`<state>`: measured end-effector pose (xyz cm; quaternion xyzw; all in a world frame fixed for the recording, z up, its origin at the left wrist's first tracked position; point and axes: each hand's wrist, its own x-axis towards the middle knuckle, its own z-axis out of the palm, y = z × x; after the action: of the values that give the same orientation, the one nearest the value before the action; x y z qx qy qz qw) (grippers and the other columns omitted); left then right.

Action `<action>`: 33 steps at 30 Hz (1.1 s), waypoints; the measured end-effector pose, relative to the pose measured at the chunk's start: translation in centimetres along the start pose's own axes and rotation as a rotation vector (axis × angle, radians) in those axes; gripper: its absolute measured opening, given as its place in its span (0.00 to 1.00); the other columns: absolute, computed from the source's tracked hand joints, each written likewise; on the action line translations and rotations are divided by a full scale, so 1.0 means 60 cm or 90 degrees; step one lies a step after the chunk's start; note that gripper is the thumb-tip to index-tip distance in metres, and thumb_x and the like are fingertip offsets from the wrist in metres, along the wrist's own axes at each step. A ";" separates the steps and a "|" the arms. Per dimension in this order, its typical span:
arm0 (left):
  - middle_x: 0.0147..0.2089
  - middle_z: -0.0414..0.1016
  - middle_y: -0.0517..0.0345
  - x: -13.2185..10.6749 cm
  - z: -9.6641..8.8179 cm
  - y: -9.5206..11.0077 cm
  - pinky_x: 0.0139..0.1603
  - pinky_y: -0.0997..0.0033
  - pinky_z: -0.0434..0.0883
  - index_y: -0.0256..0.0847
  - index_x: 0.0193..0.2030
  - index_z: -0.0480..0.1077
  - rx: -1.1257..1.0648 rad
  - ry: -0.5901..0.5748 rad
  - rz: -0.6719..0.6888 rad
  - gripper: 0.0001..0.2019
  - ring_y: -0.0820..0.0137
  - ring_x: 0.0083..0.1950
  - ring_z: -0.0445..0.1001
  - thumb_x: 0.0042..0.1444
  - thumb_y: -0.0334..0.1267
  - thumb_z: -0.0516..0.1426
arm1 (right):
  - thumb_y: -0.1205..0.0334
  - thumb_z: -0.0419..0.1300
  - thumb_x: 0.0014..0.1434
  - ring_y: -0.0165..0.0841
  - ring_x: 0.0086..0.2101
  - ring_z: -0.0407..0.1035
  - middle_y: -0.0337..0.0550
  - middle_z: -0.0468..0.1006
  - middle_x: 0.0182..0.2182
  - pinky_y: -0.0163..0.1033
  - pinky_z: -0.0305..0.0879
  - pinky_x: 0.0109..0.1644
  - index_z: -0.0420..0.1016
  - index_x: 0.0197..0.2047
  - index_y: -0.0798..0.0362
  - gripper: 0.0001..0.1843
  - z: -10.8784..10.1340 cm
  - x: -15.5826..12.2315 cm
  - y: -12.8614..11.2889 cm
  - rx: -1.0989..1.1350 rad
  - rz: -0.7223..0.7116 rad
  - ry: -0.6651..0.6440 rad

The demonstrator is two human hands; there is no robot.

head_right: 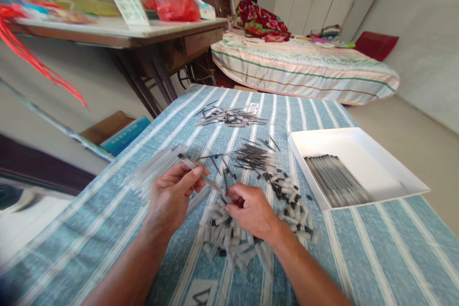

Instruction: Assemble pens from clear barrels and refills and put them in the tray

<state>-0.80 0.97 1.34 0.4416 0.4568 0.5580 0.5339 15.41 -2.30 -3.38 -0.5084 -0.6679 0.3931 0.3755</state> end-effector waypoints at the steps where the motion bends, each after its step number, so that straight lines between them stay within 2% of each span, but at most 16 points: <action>1: 0.20 0.70 0.61 0.000 0.000 -0.001 0.22 0.79 0.58 0.35 0.28 0.72 0.001 -0.002 0.000 0.04 0.79 0.21 0.63 0.47 0.34 0.60 | 0.70 0.58 0.46 0.24 0.21 0.57 0.31 0.64 0.20 0.29 0.54 0.25 0.67 0.30 0.54 0.06 0.000 0.000 0.001 0.003 -0.001 -0.005; 7: 0.20 0.70 0.62 -0.003 0.004 -0.005 0.22 0.80 0.59 0.35 0.26 0.73 0.023 -0.041 -0.016 0.04 0.80 0.21 0.63 0.48 0.34 0.60 | 0.70 0.58 0.47 0.24 0.22 0.59 0.31 0.66 0.21 0.29 0.55 0.26 0.66 0.33 0.53 0.08 0.000 -0.002 0.002 0.013 -0.014 -0.014; 13: 0.19 0.69 0.63 0.000 0.004 -0.005 0.21 0.81 0.59 0.35 0.26 0.72 0.018 -0.037 -0.034 0.04 0.81 0.20 0.63 0.47 0.33 0.60 | 0.71 0.58 0.47 0.25 0.21 0.60 0.32 0.67 0.20 0.29 0.56 0.26 0.69 0.34 0.54 0.08 0.001 -0.002 -0.003 0.005 -0.029 0.021; 18: 0.22 0.71 0.62 0.003 0.002 -0.005 0.21 0.80 0.61 0.36 0.26 0.71 -0.030 -0.061 -0.075 0.03 0.80 0.21 0.66 0.46 0.33 0.60 | 0.69 0.59 0.47 0.25 0.21 0.58 0.33 0.64 0.19 0.29 0.54 0.25 0.70 0.26 0.55 0.01 -0.005 0.000 -0.011 -0.029 -0.054 0.064; 22: 0.22 0.71 0.62 0.004 0.000 -0.009 0.22 0.80 0.61 0.36 0.26 0.71 -0.037 -0.079 -0.098 0.03 0.79 0.22 0.67 0.45 0.33 0.60 | 0.67 0.59 0.48 0.25 0.22 0.57 0.33 0.63 0.19 0.29 0.53 0.25 0.69 0.24 0.55 0.03 -0.008 -0.001 -0.008 -0.043 -0.061 0.084; 27: 0.17 0.68 0.64 0.010 -0.006 -0.016 0.19 0.80 0.59 0.36 0.25 0.69 0.018 -0.080 -0.101 0.05 0.80 0.17 0.62 0.47 0.34 0.59 | 0.64 0.55 0.54 0.24 0.19 0.55 0.31 0.60 0.16 0.29 0.51 0.23 0.67 0.28 0.55 0.05 -0.006 -0.007 -0.005 -0.017 -0.013 0.044; 30: 0.17 0.69 0.63 0.011 -0.008 -0.017 0.17 0.80 0.56 0.36 0.24 0.68 0.050 -0.097 -0.109 0.06 0.81 0.15 0.60 0.47 0.35 0.59 | 0.64 0.55 0.55 0.24 0.19 0.53 0.30 0.57 0.16 0.29 0.50 0.23 0.67 0.29 0.54 0.04 -0.005 -0.010 -0.006 -0.048 -0.033 0.028; 33: 0.16 0.69 0.63 0.010 -0.009 -0.017 0.15 0.80 0.56 0.36 0.25 0.68 0.028 -0.115 -0.134 0.06 0.80 0.13 0.61 0.47 0.36 0.58 | 0.64 0.55 0.55 0.23 0.19 0.54 0.30 0.58 0.16 0.29 0.50 0.24 0.67 0.29 0.54 0.04 -0.005 -0.011 -0.005 -0.076 -0.064 0.047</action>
<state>-1.13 1.54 0.25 0.4516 0.4627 0.4466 0.6185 15.68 -2.95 -3.03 -0.5099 -0.7003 0.3147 0.3880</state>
